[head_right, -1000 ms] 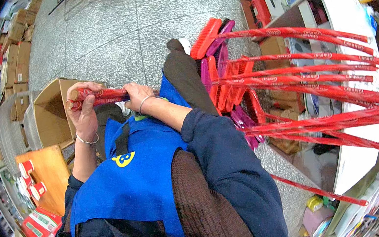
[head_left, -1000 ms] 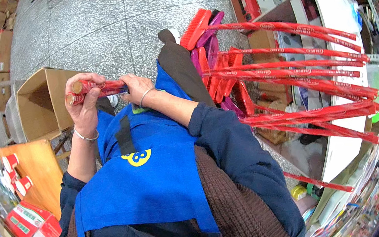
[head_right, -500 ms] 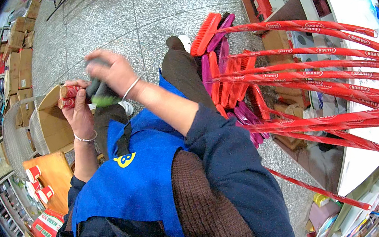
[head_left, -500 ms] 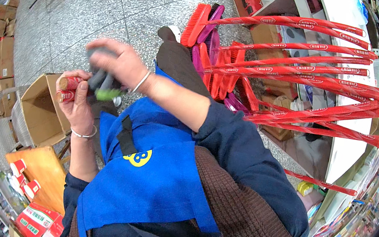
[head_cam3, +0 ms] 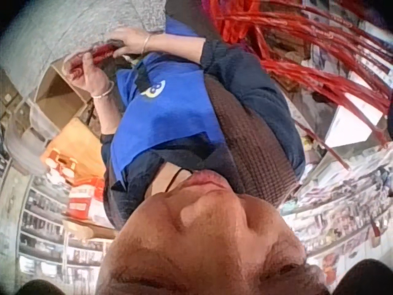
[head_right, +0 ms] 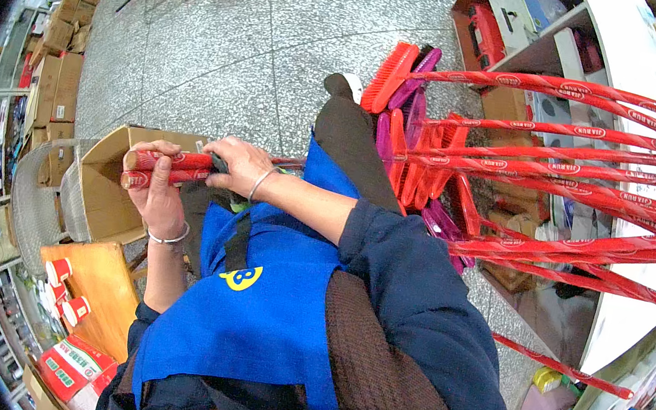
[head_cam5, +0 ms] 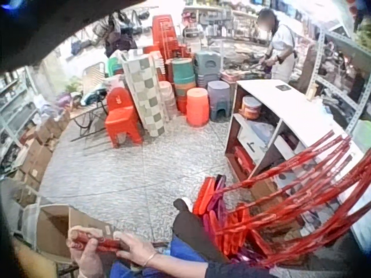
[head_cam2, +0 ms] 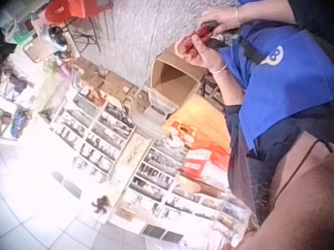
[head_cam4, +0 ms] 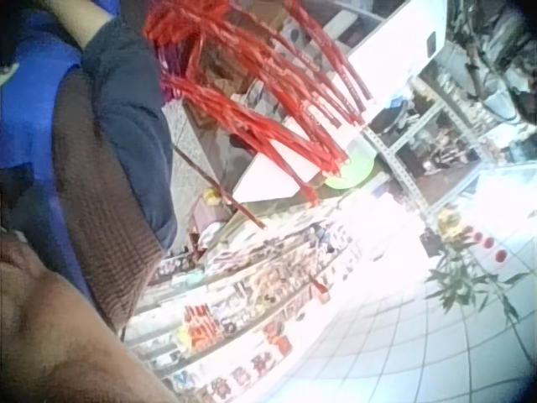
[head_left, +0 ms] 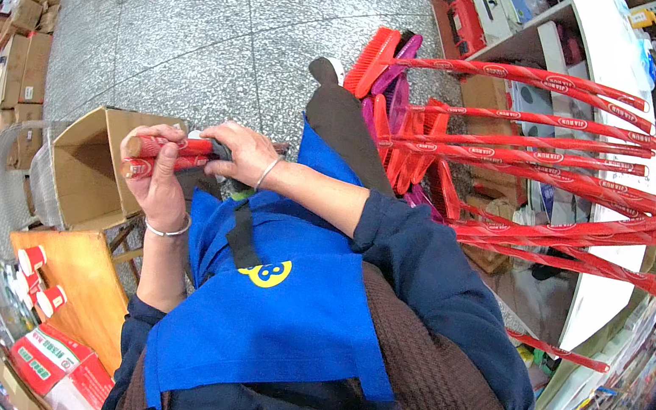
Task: The person assembles brooms by inserting red handles into red and pink broom heads, then wipes the assembled brooms with a green cloth. The person handles multiple broom heads and handles, aligns them, and cleans the surfaces before placing them aside.
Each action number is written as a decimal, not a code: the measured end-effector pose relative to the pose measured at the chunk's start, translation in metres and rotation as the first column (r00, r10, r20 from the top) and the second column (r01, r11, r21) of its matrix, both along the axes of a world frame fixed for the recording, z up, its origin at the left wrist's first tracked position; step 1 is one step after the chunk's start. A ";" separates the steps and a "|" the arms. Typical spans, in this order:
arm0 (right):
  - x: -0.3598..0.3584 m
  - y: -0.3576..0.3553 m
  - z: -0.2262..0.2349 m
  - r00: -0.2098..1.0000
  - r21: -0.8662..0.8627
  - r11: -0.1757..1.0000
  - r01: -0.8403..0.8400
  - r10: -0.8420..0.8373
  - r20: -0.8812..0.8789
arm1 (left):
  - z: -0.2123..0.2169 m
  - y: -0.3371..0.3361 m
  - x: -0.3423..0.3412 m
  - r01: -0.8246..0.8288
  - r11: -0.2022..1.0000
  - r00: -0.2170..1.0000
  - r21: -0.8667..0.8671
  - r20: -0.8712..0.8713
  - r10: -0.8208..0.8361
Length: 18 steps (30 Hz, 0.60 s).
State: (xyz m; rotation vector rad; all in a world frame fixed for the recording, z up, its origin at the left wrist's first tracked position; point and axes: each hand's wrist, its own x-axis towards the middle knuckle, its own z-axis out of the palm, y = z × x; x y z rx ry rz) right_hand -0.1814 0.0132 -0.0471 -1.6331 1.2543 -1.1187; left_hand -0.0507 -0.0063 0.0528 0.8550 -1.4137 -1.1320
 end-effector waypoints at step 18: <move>0.023 0.011 0.031 0.973 -0.116 0.988 -0.102 0.075 -0.217 | 0.031 0.047 0.033 0.198 0.978 0.975 -0.061 0.114 -0.191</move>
